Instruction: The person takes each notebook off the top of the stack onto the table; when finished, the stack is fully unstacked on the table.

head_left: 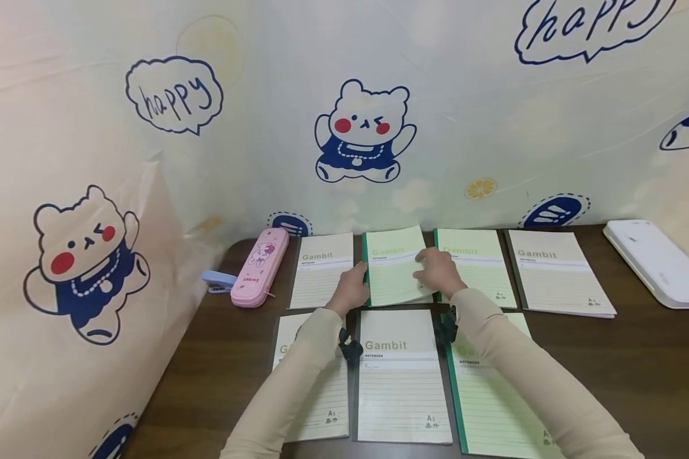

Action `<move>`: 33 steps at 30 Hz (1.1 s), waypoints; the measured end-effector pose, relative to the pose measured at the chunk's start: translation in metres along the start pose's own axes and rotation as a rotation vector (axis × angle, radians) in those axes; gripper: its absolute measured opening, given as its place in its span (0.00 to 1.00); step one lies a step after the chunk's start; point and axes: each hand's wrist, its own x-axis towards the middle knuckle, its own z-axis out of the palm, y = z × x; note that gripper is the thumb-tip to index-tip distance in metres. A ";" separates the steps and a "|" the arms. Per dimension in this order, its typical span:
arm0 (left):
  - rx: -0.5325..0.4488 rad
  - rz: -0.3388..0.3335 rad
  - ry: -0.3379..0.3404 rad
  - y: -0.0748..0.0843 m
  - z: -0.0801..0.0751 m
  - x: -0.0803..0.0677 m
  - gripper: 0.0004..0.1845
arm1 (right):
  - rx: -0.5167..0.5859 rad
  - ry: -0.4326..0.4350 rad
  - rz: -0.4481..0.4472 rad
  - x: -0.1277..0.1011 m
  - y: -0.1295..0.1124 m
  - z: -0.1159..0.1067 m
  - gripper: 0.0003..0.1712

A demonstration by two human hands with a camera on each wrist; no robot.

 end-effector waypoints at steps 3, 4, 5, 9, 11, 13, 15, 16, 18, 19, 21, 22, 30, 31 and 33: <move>0.002 -0.006 0.009 0.002 0.002 0.001 0.32 | 0.067 -0.002 -0.010 0.002 0.005 -0.005 0.19; -0.003 -0.005 0.012 0.002 0.002 0.001 0.32 | 0.102 -0.001 -0.012 0.003 0.007 -0.006 0.18; -0.002 -0.001 0.016 0.003 0.002 0.002 0.32 | 0.147 -0.005 -0.007 0.003 0.008 -0.007 0.18; -0.027 0.014 0.011 0.002 0.002 0.002 0.34 | 0.312 0.012 0.021 0.000 0.013 -0.010 0.17; -0.019 0.019 0.003 0.002 0.001 0.002 0.34 | 0.347 0.048 0.030 -0.006 0.017 -0.014 0.17; -0.015 0.025 -0.002 0.002 0.000 0.000 0.33 | 0.339 0.091 0.019 -0.015 0.025 -0.022 0.18; 0.001 0.033 0.000 0.002 -0.001 0.000 0.31 | 0.327 0.124 0.008 -0.029 0.038 -0.038 0.18; 0.017 0.034 0.003 0.003 -0.001 -0.001 0.30 | 0.318 0.138 0.001 -0.038 0.046 -0.047 0.19; 0.034 0.025 0.003 0.003 -0.001 -0.001 0.29 | 0.298 0.158 -0.016 -0.061 0.065 -0.068 0.19; 0.045 0.019 0.005 0.003 -0.001 -0.001 0.30 | 0.301 0.172 -0.035 -0.074 0.076 -0.079 0.19; 0.055 0.006 0.005 0.003 -0.001 -0.001 0.30 | 0.254 0.206 -0.046 -0.103 0.102 -0.100 0.19; 0.058 0.000 0.003 0.003 -0.001 -0.001 0.30 | 0.242 0.218 -0.052 -0.120 0.115 -0.111 0.18; 0.065 0.004 0.007 0.002 -0.005 0.002 0.32 | 0.114 0.356 0.112 -0.234 0.221 -0.141 0.15; 0.069 0.007 0.006 0.003 -0.005 0.003 0.32 | 0.130 0.361 0.148 -0.243 0.231 -0.139 0.14; 0.067 0.010 0.003 0.003 -0.005 0.004 0.31 | 0.164 0.380 0.173 -0.258 0.250 -0.132 0.14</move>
